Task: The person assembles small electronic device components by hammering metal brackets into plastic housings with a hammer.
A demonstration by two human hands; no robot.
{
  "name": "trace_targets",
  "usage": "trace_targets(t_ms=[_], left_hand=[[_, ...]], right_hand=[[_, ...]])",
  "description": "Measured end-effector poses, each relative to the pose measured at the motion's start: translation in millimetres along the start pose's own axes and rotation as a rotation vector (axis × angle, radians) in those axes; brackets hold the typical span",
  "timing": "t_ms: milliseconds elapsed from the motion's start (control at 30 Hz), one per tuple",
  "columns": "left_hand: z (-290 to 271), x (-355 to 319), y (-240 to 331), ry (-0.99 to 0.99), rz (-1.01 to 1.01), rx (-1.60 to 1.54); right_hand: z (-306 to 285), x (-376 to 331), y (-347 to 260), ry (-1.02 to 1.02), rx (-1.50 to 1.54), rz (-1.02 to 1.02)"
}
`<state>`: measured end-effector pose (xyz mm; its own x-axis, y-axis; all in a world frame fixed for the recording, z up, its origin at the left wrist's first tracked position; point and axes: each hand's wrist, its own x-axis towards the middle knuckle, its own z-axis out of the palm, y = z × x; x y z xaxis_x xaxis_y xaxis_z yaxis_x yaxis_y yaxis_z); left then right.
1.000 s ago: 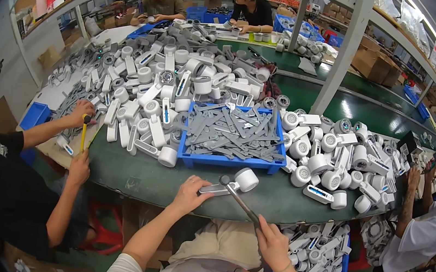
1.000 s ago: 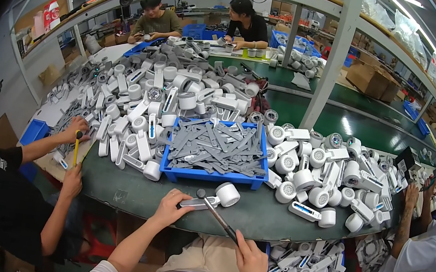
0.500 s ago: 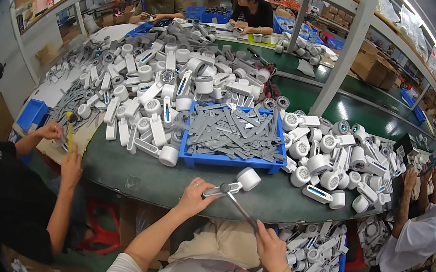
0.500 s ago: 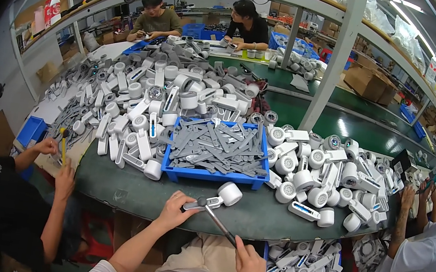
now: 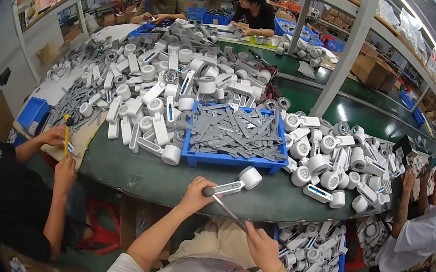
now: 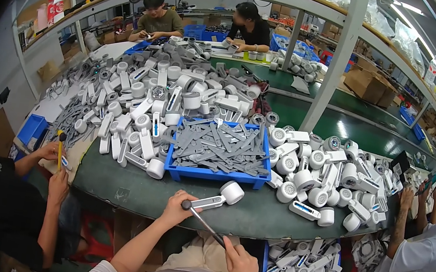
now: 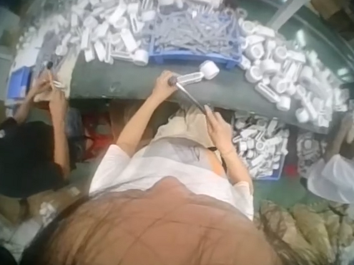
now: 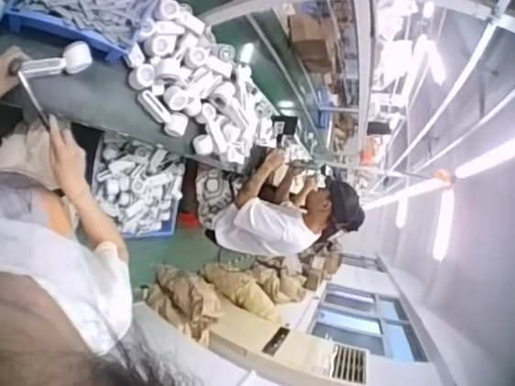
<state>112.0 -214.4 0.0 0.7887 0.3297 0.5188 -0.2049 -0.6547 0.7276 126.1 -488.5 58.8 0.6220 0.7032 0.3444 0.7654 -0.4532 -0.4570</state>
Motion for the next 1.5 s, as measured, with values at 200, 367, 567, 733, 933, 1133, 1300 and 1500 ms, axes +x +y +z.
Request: trace_targets(t_ms=[200, 367, 567, 733, 933, 1133, 1300, 1500], left_hand=[[3.3, -3.3, -7.8, -0.02, -0.033, 0.048], [-0.3, -5.7, -2.0, -0.017, -0.055, 0.091], [-1.4, -1.7, 4.8, -0.031, -0.097, 0.086], [-0.8, -2.3, 4.0, -0.059, -0.137, 0.083], [-0.8, -3.1, -0.4, -0.065, -0.128, 0.113], [-0.5, -0.3, 7.7, -0.066, -0.124, 0.113], [2.0, 2.2, 9.9, -0.056, -0.131, 0.136], [-5.8, 2.3, 26.9, -0.109, -0.152, 0.273]], right_hand=[[0.0, -1.3, -0.6, 0.018, 0.015, -0.009], [-3.5, -2.4, -0.2, -0.059, -0.026, 0.016], [-3.1, 2.6, 1.2, -0.08, -0.025, 0.019], [-0.7, -10.9, 21.9, 0.076, 0.069, 0.09], [-1.5, -9.0, 11.3, 0.111, 0.084, 0.071], [-0.3, -9.1, 12.9, 0.038, 0.037, 0.05], [-4.3, -14.5, 41.7, 0.154, 0.101, 0.156], [-8.3, -16.3, 39.9, 0.17, 0.047, 0.164]])
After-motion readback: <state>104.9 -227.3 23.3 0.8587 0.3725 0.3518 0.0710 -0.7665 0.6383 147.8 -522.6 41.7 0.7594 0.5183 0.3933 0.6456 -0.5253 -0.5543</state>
